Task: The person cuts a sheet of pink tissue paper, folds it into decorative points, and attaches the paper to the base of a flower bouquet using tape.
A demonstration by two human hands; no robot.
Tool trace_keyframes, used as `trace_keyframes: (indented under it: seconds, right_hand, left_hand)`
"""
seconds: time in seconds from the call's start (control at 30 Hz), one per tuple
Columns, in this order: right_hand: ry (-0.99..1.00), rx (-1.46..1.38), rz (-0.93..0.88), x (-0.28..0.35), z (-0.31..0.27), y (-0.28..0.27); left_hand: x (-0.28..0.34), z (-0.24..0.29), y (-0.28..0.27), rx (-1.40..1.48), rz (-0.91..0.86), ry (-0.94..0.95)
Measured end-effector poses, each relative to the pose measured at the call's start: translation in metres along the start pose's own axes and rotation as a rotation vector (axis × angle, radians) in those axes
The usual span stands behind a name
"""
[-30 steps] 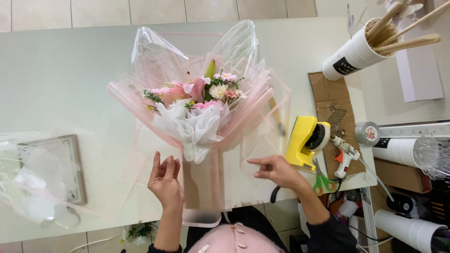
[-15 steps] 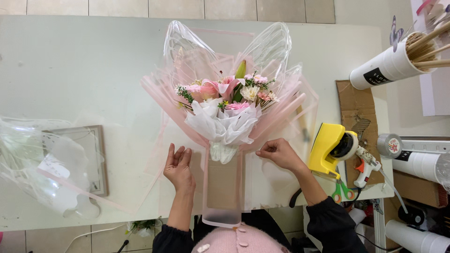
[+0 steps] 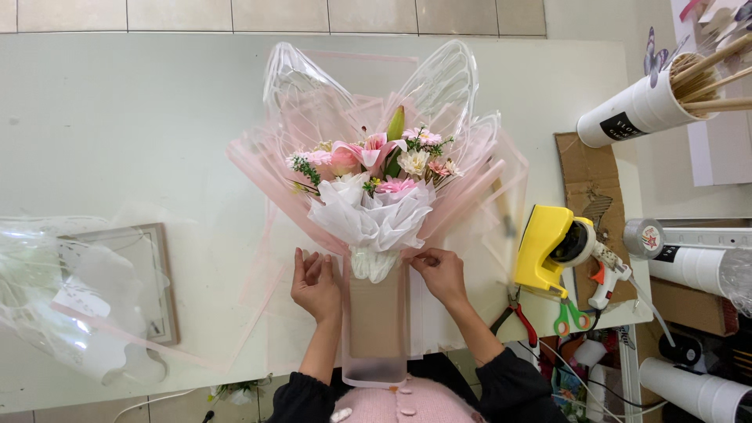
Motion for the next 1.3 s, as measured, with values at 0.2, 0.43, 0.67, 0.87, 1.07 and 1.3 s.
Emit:
trace_keyframes:
  seconds: [0.2, 0.43, 0.67, 0.87, 1.07, 1.3]
  right_hand:
    - [0.043, -0.04, 0.103, -0.005, 0.023, 0.011]
    - [-0.076, -0.089, 0.431, 0.038, -0.031, -0.02]
    - [-0.162, -0.216, 0.384, 0.055, -0.024, -0.001]
    - [-0.047, -0.263, 0.181, 0.039, -0.016, 0.036]
    - [0.036, -0.749, 0.098, 0.046, -0.035, 0.046]
    - [0.18, -0.95, -0.023, 0.057, -0.042, 0.042]
  left_hand:
    - [0.008, -0.005, 0.009, -0.032, -0.013, -0.076]
    - [0.017, 0.005, 0.018, -0.042, -0.045, -0.107]
    - [0.014, -0.01, 0.017, -0.042, -0.044, -0.123]
    - [0.012, -0.015, 0.017, -0.059, -0.039, -0.105]
    - [0.03, 0.005, 0.01, 0.044, -0.025, -0.172]
    - [0.065, 0.062, 0.009, 0.152, -0.06, -0.171]
Point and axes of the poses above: each hand's wrist, its own x-axis away from the middle knuckle, its own y-axis out of the palm, z = x × y, the point moved 10 cm from there along -x, towards the middle knuckle, and after that the axes turned 10 degrees about -y, right-handed, at the moved point
